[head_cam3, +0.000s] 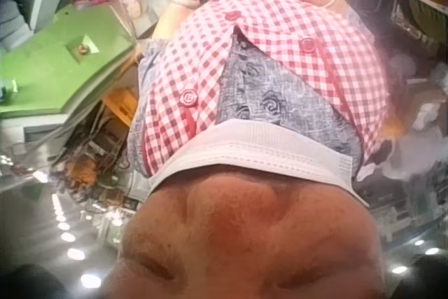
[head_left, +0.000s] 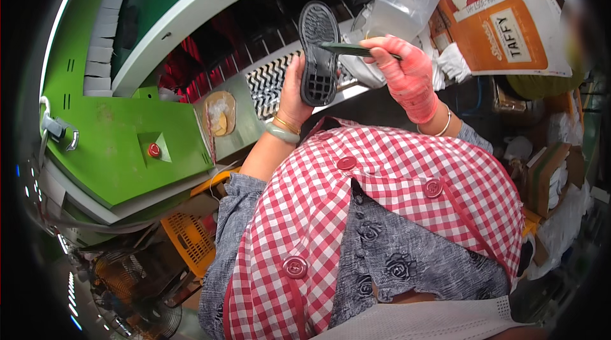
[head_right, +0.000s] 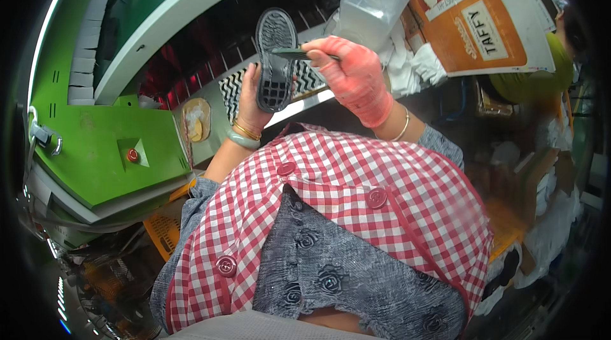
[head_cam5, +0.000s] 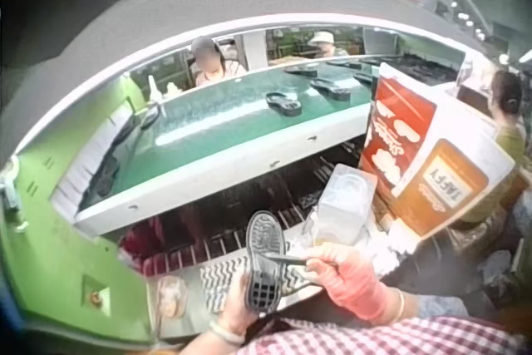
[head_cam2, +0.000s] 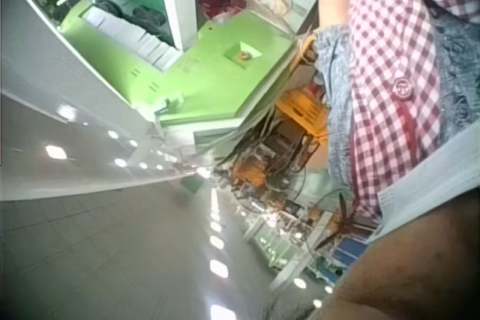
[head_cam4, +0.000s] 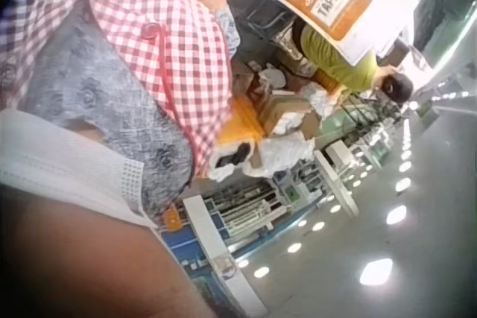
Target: The recorder is applying a liquid adhesive to the bottom of black shoe soles using a brush, then placing the soles onto a green conveyor belt system.
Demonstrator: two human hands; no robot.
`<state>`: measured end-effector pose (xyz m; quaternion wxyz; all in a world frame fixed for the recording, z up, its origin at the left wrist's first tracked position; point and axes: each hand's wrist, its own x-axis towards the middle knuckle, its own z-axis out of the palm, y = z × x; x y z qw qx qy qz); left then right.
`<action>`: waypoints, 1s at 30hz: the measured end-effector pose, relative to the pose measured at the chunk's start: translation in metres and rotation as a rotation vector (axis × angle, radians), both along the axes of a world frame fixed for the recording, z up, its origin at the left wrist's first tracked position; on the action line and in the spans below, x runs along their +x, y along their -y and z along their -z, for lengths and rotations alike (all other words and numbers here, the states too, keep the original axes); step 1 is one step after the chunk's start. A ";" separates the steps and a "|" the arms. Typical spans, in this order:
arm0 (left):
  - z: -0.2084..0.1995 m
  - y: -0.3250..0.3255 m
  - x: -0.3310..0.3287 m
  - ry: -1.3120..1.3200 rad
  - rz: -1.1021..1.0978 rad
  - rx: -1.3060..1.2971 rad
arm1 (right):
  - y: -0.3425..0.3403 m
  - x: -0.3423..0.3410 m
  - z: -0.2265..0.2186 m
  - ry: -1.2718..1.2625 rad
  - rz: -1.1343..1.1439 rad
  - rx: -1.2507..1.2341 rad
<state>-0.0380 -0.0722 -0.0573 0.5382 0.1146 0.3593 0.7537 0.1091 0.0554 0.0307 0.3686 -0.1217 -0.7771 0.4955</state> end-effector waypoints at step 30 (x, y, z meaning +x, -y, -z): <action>-0.145 0.017 -0.348 -1.825 -0.917 -1.869 | -0.033 0.024 0.046 -0.183 0.598 -0.217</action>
